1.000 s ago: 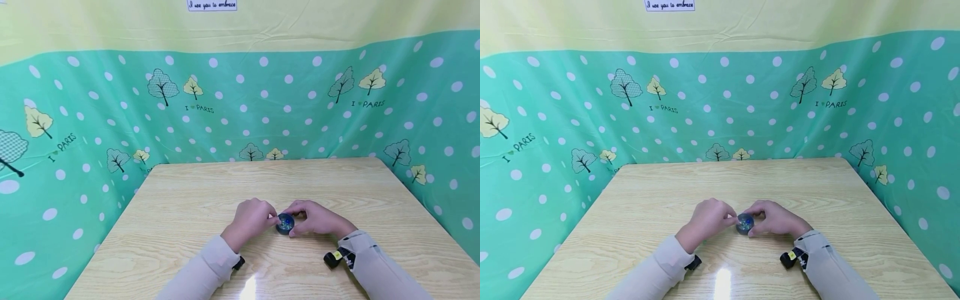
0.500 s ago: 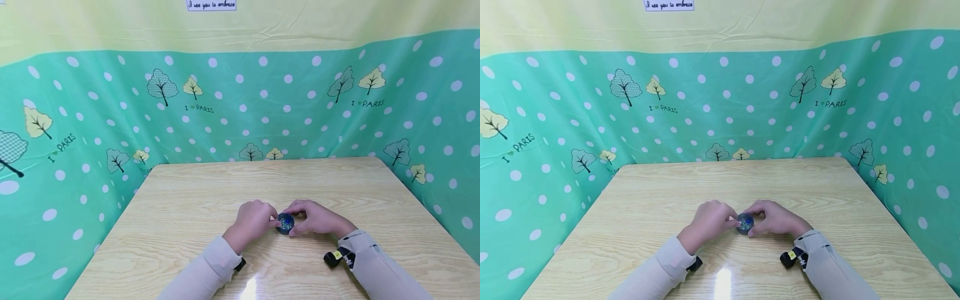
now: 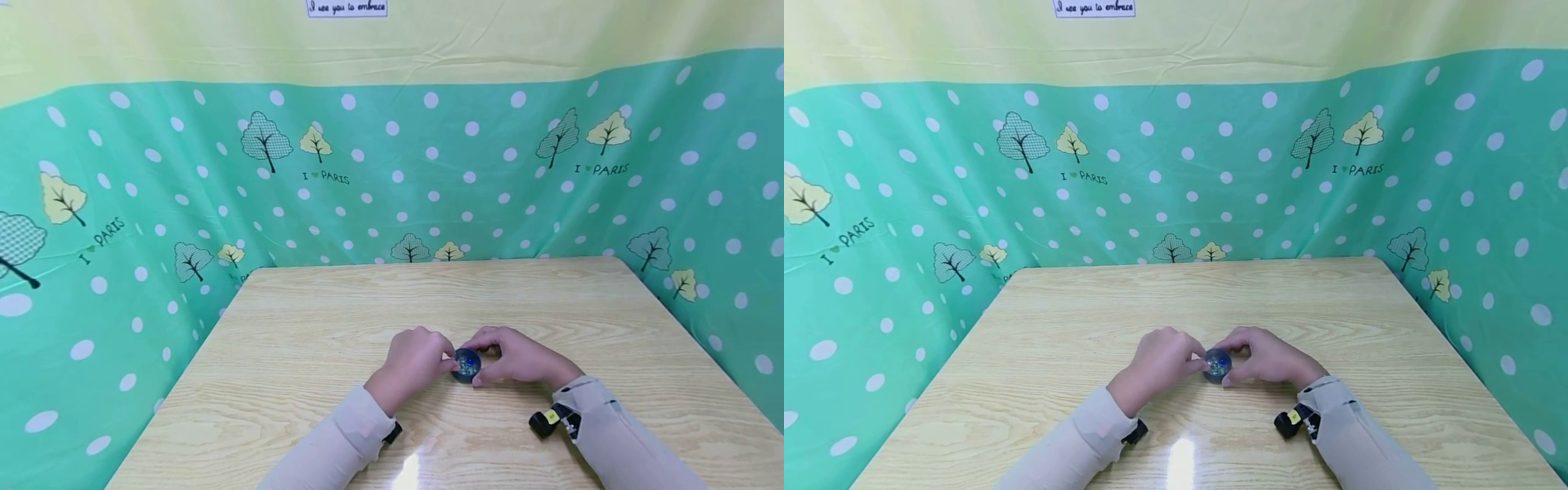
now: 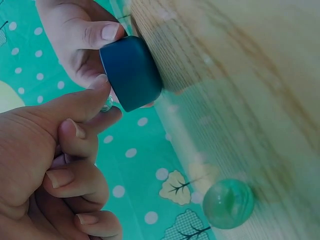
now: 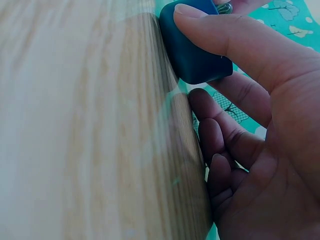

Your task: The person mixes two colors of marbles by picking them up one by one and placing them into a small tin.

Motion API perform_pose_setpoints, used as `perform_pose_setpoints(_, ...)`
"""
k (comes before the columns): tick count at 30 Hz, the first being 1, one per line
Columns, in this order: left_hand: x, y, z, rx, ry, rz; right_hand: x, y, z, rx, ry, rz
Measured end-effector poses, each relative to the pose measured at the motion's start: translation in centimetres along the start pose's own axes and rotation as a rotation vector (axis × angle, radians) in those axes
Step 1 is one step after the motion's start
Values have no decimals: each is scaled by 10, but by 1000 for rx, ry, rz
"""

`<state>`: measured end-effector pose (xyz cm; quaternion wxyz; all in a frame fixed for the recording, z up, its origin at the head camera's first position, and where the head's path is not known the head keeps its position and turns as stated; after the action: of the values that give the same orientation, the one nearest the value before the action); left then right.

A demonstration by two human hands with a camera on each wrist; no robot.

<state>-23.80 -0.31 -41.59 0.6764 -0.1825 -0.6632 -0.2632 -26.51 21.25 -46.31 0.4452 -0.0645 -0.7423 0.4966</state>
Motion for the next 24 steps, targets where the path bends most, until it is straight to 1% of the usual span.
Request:
perform_pose_setpoints(14,1,1,-1,10,-1,-7,1,2,-1,-25,0,2)
perform_pose_setpoints(24,1,0,-1,14,-8,-28,1,1,0,-3,2,-2)
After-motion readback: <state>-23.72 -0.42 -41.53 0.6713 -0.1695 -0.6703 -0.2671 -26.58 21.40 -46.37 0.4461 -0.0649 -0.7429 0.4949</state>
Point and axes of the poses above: each hand's wrist, its own z-axis towards the middle knuckle, its own x-axis out of the back of the hand, y = z × x, the point moved 2 cm from there along z, towards the middle knuckle, and after that the axes turned 9 degrees about -y, right-handed, at the moved point
